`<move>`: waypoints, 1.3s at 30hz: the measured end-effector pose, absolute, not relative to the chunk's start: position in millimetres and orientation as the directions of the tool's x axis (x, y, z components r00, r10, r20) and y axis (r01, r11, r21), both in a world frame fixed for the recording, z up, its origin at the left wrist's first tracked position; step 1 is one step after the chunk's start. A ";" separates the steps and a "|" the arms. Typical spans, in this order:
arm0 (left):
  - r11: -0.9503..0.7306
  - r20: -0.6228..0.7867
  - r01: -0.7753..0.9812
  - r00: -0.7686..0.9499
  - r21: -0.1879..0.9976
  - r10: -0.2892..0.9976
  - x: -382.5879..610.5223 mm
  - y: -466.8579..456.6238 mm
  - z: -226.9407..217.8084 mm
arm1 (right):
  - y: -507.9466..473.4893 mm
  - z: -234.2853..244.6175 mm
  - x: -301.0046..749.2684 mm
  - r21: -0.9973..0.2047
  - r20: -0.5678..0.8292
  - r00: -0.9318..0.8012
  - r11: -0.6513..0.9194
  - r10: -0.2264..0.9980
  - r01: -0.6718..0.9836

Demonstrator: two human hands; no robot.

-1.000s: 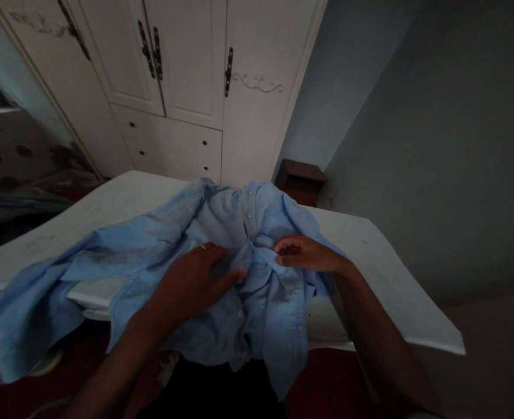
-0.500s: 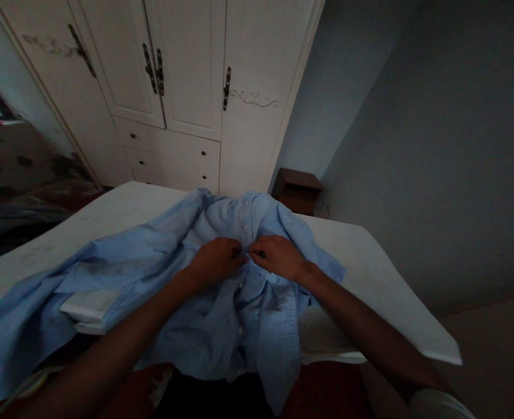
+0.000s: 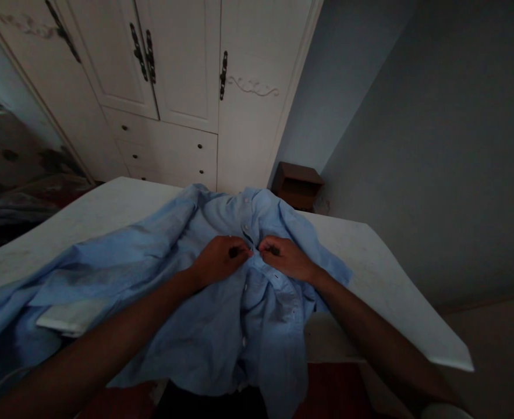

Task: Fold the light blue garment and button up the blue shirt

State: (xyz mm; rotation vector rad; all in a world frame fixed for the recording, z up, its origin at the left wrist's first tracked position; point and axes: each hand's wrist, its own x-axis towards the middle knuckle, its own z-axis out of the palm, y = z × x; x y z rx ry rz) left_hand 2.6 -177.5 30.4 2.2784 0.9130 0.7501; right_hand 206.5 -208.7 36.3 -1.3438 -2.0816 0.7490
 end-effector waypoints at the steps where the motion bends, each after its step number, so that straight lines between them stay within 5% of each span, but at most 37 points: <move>1: -0.615 0.297 0.422 0.606 0.666 0.738 2.9 -178.1 29.2 | -210.0 36.9 206.8 -0.721 0.144 -0.371 0.354 0.918 0.596; 5: -0.606 0.308 0.411 0.590 0.681 0.746 3.6 -177.7 25.6 | -217.3 41.4 202.6 -0.758 0.182 -0.372 0.371 0.910 0.537; 10: -0.600 0.311 0.410 0.581 0.687 0.752 3.6 -177.3 23.7 | -217.3 39.0 199.2 -0.665 0.226 -0.348 0.405 0.910 0.628; 18: -0.611 0.317 0.404 0.590 0.680 0.743 3.4 -180.6 25.8 | -213.3 31.7 209.8 -0.736 0.219 -0.302 0.361 0.928 0.573; 29: -0.666 0.305 0.496 0.624 0.557 0.720 5.5 -185.2 21.3 | -216.6 39.1 209.4 -0.469 0.269 -0.455 0.528 0.849 0.708; 33: -0.667 0.295 0.554 0.615 0.498 0.731 8.1 -186.2 17.7 | -217.2 37.0 205.9 -0.558 0.267 -0.421 0.495 0.867 0.666; 39: -0.666 0.306 0.407 0.657 0.626 0.689 6.0 -184.8 24.3 | -216.2 33.9 206.2 -0.802 0.129 -0.339 0.299 0.932 0.517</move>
